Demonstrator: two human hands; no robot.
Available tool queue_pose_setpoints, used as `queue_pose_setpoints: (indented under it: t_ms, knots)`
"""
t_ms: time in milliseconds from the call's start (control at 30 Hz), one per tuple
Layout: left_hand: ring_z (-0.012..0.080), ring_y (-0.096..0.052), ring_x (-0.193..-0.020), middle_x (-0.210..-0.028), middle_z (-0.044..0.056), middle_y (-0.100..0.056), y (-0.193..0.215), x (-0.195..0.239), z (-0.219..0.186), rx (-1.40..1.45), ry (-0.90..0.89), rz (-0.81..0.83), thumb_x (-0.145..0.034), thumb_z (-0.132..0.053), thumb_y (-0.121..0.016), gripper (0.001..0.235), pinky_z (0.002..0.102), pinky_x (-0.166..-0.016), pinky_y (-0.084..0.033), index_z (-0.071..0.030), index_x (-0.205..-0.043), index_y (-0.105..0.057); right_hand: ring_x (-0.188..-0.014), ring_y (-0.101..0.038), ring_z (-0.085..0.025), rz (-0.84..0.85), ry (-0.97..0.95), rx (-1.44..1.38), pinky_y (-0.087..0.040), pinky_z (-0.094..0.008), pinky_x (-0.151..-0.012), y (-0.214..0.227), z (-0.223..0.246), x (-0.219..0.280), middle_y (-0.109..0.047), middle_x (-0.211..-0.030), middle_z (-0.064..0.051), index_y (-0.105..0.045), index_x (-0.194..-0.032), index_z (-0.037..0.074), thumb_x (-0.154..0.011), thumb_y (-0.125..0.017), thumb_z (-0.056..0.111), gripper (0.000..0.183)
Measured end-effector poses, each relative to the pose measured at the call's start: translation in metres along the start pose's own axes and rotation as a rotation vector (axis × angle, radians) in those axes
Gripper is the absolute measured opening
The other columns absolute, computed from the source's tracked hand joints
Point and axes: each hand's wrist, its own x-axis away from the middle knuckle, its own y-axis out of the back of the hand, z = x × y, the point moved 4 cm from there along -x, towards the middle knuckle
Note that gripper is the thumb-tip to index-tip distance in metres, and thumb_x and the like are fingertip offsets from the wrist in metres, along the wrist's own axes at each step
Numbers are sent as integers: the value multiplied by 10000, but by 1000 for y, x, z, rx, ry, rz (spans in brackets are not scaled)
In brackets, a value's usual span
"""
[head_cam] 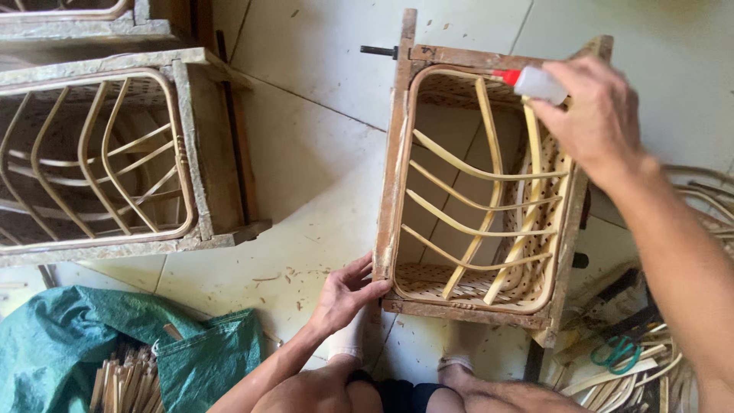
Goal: The person assembles a rectangular woven basket by applying glue to the frame and inserting curved bamboo strips. They use a hammer to tap the strips into place and a knife to trim excess material, working on a tiled floor with tools and scraps nearby.
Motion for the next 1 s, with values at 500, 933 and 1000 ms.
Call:
queue_pose_setpoints:
  t_ms: [500,933,1000]
  knots:
    - [224,-558,-1351,-1513,183,-550,0,0,-2,-9,-1,5,-849,-110,-793,805,373,-1145,-459,37,-1530,-389,-979,-659,-248,-144,149,175,-525,-410,-940,-17,10,-6,-711,-1063,-79,-744,-1133,54,-888,-867,148,290]
    - [256,-586,-1339,-1473,208,-582,2,-1,0,-28,73,-36,-822,-117,-809,827,380,-1124,-487,38,-1520,-395,-954,-667,-183,-129,156,301,-534,-372,-908,-23,-19,2,-726,-1026,-62,-763,-1073,75,-950,-857,153,173]
    - [252,-574,-1350,-1479,212,-578,2,0,-1,-7,48,-17,-825,-123,-811,833,379,-1128,-479,44,-1524,-390,-915,-654,-180,-116,152,314,-524,-350,-846,-27,-26,3,-726,-1012,-67,-770,-1120,70,-986,-847,129,166]
